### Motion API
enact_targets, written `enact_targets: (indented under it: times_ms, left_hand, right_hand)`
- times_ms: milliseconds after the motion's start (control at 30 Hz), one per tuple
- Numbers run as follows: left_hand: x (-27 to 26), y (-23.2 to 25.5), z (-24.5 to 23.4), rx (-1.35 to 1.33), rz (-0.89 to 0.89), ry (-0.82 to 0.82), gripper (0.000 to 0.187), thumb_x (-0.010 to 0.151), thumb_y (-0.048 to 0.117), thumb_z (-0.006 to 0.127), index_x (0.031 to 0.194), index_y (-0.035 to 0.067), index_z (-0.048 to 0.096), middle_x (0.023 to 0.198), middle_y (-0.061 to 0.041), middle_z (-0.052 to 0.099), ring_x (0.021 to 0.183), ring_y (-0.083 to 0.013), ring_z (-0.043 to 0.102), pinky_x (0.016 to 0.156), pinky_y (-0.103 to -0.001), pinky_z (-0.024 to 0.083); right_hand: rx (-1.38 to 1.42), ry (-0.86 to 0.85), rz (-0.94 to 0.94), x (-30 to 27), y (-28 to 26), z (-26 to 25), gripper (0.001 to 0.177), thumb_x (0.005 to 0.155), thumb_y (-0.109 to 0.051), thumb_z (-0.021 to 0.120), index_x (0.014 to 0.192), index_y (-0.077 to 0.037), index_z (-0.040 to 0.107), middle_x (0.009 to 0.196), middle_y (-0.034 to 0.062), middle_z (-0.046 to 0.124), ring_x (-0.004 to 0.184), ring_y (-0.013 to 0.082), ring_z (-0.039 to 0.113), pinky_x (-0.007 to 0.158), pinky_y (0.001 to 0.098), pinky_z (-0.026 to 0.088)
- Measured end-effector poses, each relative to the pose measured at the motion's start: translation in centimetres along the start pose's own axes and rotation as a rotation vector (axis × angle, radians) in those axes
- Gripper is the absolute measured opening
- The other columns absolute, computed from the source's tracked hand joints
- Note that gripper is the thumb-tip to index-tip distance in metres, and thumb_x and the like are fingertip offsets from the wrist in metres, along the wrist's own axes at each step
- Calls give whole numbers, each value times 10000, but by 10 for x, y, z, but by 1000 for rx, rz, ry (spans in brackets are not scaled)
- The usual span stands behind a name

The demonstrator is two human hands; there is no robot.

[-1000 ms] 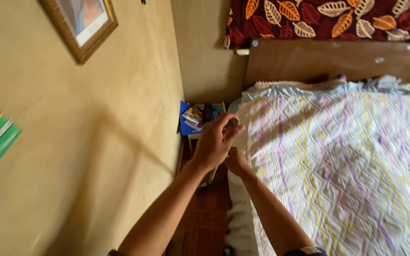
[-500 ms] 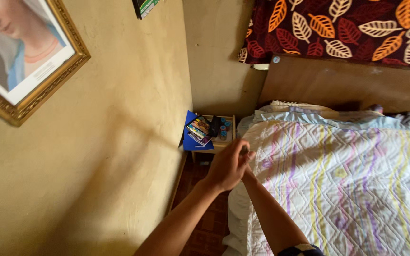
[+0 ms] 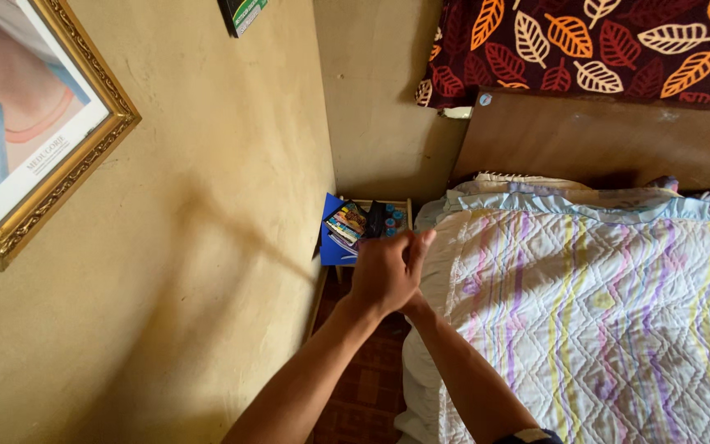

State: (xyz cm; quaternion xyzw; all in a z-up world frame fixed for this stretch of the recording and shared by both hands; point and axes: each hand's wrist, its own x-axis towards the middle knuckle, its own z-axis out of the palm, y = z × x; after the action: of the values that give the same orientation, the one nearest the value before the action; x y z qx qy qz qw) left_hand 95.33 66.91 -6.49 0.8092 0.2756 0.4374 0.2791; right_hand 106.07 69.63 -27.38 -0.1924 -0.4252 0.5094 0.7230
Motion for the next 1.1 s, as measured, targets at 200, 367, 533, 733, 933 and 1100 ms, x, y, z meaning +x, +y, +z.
enact_targets:
  times_ms: [200,367,533,733,933,1100]
  left_hand:
    - [-7,-8,-8,-23,92,167,473,1055,332,596,666,63,602,576,-120,599,458,-262,560,464,-391,426]
    - [-40,-51,11,-111,63,85,486,1064,318,591,664,43,579,595,-118,593,481,-249,562,504,-385,452]
    - [-56,-77,16,-18,111,43,476,1063,314,589,673,41,620,595,-152,601,500,-276,569,481,-379,440]
    - [-4,-41,-14,-46,-120,-147,566,1047,338,551,533,105,586,419,-88,539,300,-213,451,348,-397,330]
    - [29,-2,-60,-152,68,73,546,1038,322,577,570,47,520,457,-111,476,377,-210,405,416,-379,331]
    - [20,15,-65,-143,75,128,556,1057,313,539,573,41,512,468,-113,467,388,-247,422,463,-400,342]
  right_hand:
    - [-5,-36,112,-1,52,-60,433,1158,-476,411,1171,-82,588,1095,45,603,1023,157,587,897,315,513]
    - [-264,23,221,-12,86,-126,401,1105,-446,418,1162,-89,592,1122,18,606,1063,143,576,935,315,501]
    - [-109,115,284,-35,102,-121,371,1094,-425,459,1180,-90,591,1107,24,601,1040,146,573,920,314,498]
    - [-207,25,191,-14,101,-87,327,1065,-378,535,1180,-78,595,1100,38,607,1022,160,586,903,331,515]
    - [-358,-92,185,10,64,-8,302,1037,-331,611,1181,-66,599,1093,53,613,1004,174,599,885,347,531]
    - [-242,-123,146,20,29,33,299,1013,-292,674,1181,-56,602,1087,65,618,989,186,610,871,361,544]
